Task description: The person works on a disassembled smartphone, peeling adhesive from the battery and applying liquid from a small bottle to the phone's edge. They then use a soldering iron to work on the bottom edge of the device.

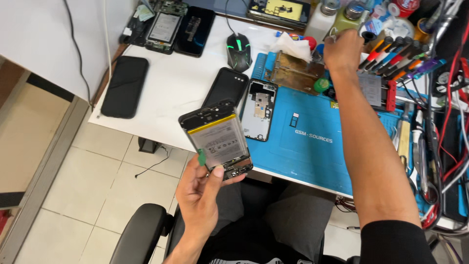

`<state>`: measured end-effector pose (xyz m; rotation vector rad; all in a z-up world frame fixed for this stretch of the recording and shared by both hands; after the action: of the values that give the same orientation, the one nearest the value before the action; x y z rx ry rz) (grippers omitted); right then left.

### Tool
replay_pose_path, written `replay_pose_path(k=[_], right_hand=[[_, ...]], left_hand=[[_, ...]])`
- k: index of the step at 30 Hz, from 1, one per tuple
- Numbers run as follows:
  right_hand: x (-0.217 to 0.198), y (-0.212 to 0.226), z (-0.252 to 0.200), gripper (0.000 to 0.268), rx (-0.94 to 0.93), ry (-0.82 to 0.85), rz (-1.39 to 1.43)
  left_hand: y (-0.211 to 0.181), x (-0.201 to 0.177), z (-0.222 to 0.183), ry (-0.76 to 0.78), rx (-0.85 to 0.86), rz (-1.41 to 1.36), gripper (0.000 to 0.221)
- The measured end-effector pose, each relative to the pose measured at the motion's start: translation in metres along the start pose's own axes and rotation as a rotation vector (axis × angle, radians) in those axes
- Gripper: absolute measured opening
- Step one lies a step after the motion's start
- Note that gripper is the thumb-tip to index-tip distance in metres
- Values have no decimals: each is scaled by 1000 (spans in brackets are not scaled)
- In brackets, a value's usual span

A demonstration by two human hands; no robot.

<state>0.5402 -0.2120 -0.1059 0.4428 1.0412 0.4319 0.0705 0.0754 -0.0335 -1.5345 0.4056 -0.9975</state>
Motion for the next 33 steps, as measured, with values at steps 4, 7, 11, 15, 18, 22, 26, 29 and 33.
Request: replay_pose_path(k=[4,7,11,15,18,22,26,29,33], right_hand=[[4,-11,8,44,12,-28,-2],[-1,-4,6,25,41,-9,83],[3,-8,11,17,0,-27,87],[-40,29,-4,17,-112,-184,16],[-96,76,-46,22,-268,-200,210],[-160,88,-101,18,-193,-246,292],[-201,70,-159,25,-35,-204,488],[-214,43,-199,27,161,-138,723],[-224,32,-239,26,389,-69,1054]], left_hand=[[4,3,2,20,-24,-40,49],[3,7,1,30,-26,-32,49],[4,9,-2,32,-57,-59,47],[12,9,-2,20,-76,-80,42],[15,22,2,47,-180,61,49],[56,50,0,242,-310,73,48],[101,79,-9,372,-574,308,48],[120,95,-9,420,-648,397,44],[118,109,0,396,-616,313,52]])
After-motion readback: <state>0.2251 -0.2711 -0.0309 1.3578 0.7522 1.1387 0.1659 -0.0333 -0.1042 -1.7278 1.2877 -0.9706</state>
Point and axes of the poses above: each hand's wrist, its own z-axis towards the middle knuckle, its own x-axis out of the palm, y = z × x, the point moved 8 cm from there along z, towards the middle knuckle, and after that the axes turned 10 degrees about -y, right-handed, at the moved point
